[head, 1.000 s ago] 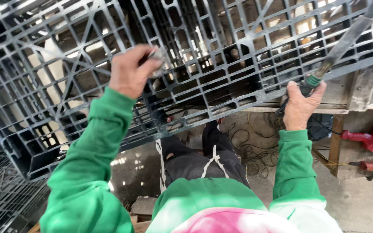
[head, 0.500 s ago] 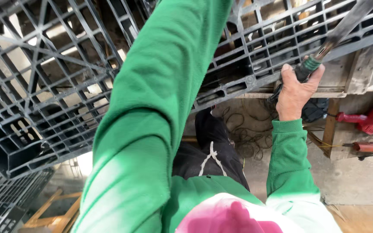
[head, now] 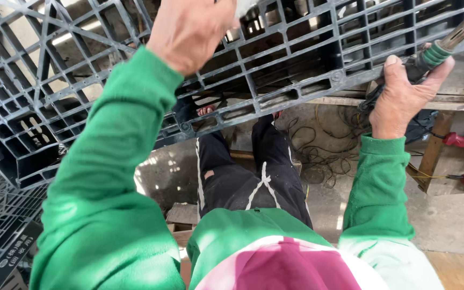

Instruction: The person uses a soldering iron to melt and smooth the edges of a black plastic crate. They then use a screwdriver to press and shape the softened plastic along the crate's edge.

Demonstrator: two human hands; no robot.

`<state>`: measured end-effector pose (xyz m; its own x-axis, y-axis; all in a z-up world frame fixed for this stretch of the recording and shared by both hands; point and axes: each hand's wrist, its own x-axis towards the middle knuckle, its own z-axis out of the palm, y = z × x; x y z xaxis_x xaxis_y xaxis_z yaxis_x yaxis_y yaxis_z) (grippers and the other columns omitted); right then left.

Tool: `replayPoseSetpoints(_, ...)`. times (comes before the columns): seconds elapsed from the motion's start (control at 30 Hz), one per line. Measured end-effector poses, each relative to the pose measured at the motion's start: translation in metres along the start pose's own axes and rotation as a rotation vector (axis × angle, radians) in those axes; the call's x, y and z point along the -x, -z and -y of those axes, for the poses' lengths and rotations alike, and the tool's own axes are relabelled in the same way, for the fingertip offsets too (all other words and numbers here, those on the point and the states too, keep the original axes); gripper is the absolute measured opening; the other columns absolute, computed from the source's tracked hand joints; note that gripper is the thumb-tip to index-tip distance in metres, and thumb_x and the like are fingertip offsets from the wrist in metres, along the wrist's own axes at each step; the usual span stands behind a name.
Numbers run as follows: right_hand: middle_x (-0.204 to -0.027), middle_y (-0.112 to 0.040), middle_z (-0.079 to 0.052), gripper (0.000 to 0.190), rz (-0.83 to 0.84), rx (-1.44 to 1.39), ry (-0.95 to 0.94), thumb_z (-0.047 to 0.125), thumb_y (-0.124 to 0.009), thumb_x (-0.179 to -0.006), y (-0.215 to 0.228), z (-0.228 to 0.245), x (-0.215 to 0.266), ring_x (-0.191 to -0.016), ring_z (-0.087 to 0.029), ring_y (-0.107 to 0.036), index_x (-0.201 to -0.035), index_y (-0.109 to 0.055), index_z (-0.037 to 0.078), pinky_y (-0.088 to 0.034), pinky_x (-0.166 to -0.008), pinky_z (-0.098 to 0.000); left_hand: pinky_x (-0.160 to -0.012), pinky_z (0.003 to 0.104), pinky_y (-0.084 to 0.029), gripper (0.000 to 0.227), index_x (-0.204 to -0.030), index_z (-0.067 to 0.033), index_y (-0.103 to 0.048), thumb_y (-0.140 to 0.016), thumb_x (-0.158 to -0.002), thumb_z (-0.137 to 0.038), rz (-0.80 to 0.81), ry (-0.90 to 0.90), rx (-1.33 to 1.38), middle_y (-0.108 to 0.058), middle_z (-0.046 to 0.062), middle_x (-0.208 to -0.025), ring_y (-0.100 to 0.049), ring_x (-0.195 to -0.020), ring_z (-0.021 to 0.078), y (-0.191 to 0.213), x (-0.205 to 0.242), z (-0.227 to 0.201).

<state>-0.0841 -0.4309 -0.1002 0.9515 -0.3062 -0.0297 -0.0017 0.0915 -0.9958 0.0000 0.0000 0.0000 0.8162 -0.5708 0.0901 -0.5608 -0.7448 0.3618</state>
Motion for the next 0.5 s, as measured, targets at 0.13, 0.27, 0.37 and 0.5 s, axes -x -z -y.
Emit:
replayPoseSetpoints(0.13,-0.110,-0.060,-0.008,0.037,0.059,0.164,-0.104,-0.009,-0.068,-0.110,-0.014,0.040,0.046,-0.085,-0.018,-0.068,-0.136,-0.044,0.003,-0.062,-0.079,-0.0318,-0.118,0.063,-0.026,0.013,-0.096,-0.0102,-0.067,-0.079,-0.096,-0.014,-0.213,-0.189,-0.069,-0.073,0.002,-0.102,-0.066,-0.120,0.0237,0.006,0.062,-0.022)
replayPoseSetpoints(0.27,-0.101,-0.067,-0.013,0.036,0.161,0.193,-0.196,-0.008,-0.064,-0.104,-0.055,0.053,0.145,-0.078,-0.021,-0.068,-0.130,-0.042,0.002,-0.059,-0.071,-0.0342,-0.133,0.056,-0.006,0.012,-0.102,-0.0103,-0.067,-0.079,-0.100,-0.012,-0.131,-0.152,-0.042,-0.070,-0.002,-0.116,-0.058,-0.135,0.0182,0.020,0.101,-0.027)
replayPoseSetpoints(0.37,-0.090,-0.061,-0.012,0.043,0.159,0.085,-0.354,-0.011,-0.062,-0.091,-0.092,0.028,0.211,-0.067,-0.021,-0.065,-0.129,-0.045,0.001,-0.058,-0.063,-0.0377,-0.132,0.052,-0.010,0.014,-0.108,-0.0087,-0.068,-0.078,-0.100,-0.009,-0.119,-0.226,-0.102,-0.068,-0.001,-0.123,-0.057,-0.136,0.0191,0.030,0.121,-0.014)
replayPoseSetpoints(0.5,-0.082,-0.062,-0.013,0.049,0.281,-0.245,-0.342,-0.014,-0.062,-0.087,-0.120,-0.018,0.251,-0.061,-0.021,-0.061,-0.132,-0.047,0.001,-0.059,-0.062,-0.0406,-0.126,0.049,-0.030,0.035,-0.131,-0.0057,-0.065,-0.078,-0.099,-0.010,-0.147,-0.362,-0.210,-0.064,0.008,-0.137,-0.057,-0.137,0.0276,0.034,0.136,0.007)
